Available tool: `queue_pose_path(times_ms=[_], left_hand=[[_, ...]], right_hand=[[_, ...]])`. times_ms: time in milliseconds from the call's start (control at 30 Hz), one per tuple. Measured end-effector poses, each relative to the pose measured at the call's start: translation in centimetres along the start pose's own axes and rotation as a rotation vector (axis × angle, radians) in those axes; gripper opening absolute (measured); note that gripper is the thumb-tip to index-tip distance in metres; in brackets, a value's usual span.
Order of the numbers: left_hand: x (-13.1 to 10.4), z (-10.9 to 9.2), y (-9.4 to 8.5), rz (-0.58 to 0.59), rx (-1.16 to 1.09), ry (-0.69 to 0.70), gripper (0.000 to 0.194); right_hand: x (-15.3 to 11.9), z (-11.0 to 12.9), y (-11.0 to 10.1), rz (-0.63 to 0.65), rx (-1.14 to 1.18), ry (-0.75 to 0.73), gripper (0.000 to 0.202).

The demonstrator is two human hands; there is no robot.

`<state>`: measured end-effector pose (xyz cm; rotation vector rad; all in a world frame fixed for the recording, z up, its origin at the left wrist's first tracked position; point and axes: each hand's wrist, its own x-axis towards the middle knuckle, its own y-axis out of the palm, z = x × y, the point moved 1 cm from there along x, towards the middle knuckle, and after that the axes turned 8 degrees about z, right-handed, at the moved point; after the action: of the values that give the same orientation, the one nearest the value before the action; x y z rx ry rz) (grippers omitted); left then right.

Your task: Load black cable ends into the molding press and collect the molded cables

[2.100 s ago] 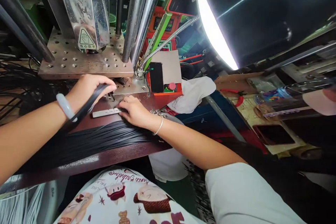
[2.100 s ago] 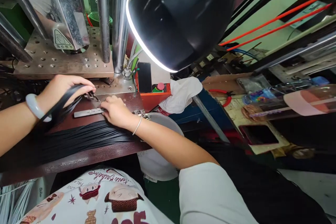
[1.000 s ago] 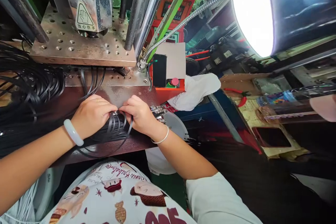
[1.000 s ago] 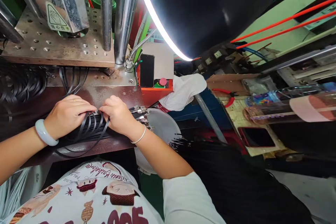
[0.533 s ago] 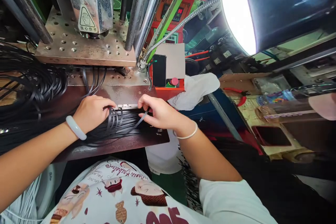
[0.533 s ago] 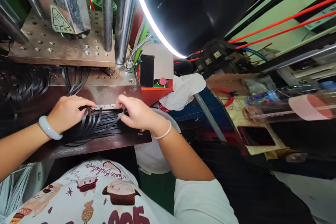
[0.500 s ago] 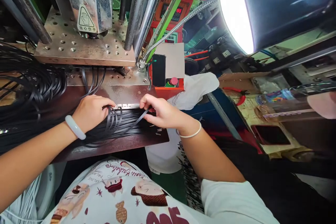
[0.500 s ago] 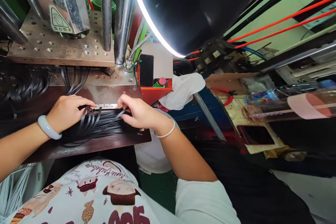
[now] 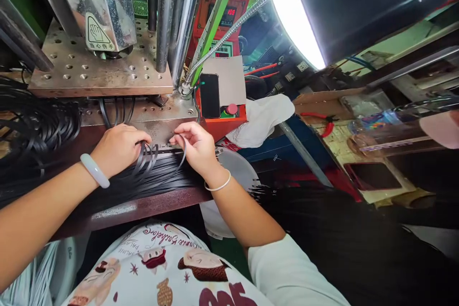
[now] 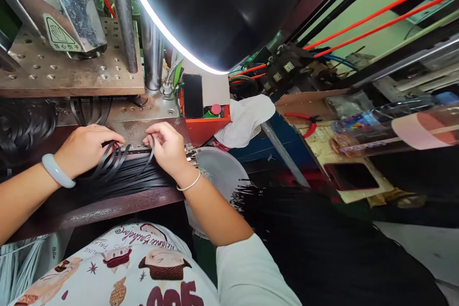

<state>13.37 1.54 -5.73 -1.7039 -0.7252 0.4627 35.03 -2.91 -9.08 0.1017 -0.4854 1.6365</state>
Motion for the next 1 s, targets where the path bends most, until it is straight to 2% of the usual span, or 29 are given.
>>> queue_pose_path(times_ms=[67,133,333,467,567,633,767,833,900,1000], left_hand=[[-0.5,-0.6,0.2,-0.028,0.044,0.134,0.038],[-1.3,-1.0,0.4,-0.045,0.055,0.198,0.039],[-3.3,-0.9,0.2,0.057,0.115,-0.034,0.04],[-2.8,0.4,-0.1,-0.032,0.029,-0.022,0.037],[-2.4,1.3,0.2,0.033,0.071,-0.057,0.032],[-2.6,1.3,0.1,-0.007,0.085,-0.064,0.035],[-3.4,0.5,-0.8,-0.27,-0.133,-0.028,0.034],[-3.7,0.1,-1.0,-0.276,-0.289,-0.055,0.027],[-3.8,-0.1,-0.8,-0.226,-0.401,-0.081,0.021],[-3.9,-0.2,-0.2,-0.219,-0.436,-0.083,0.02]], right_hand=[[-0.2,-0.2,0.4,0.068,-0.008,0.003,0.008],[-0.2,0.0,0.4,0.14,-0.111,-0.038,0.007],[-0.1,0.4,0.5,0.266,-0.364,-0.16,0.019],[0.0,0.5,0.5,0.298,-0.464,-0.186,0.02],[-0.1,0.6,0.4,0.358,-0.525,-0.229,0.021],[-0.2,0.6,0.3,0.381,-0.561,-0.29,0.022],[-0.4,0.5,0.4,0.372,-0.602,-0.302,0.023],[-0.4,0.5,0.6,0.383,-0.59,-0.293,0.023],[-0.4,0.5,0.7,0.372,-0.553,-0.292,0.023],[-0.3,0.5,0.7,0.342,-0.491,-0.249,0.019]])
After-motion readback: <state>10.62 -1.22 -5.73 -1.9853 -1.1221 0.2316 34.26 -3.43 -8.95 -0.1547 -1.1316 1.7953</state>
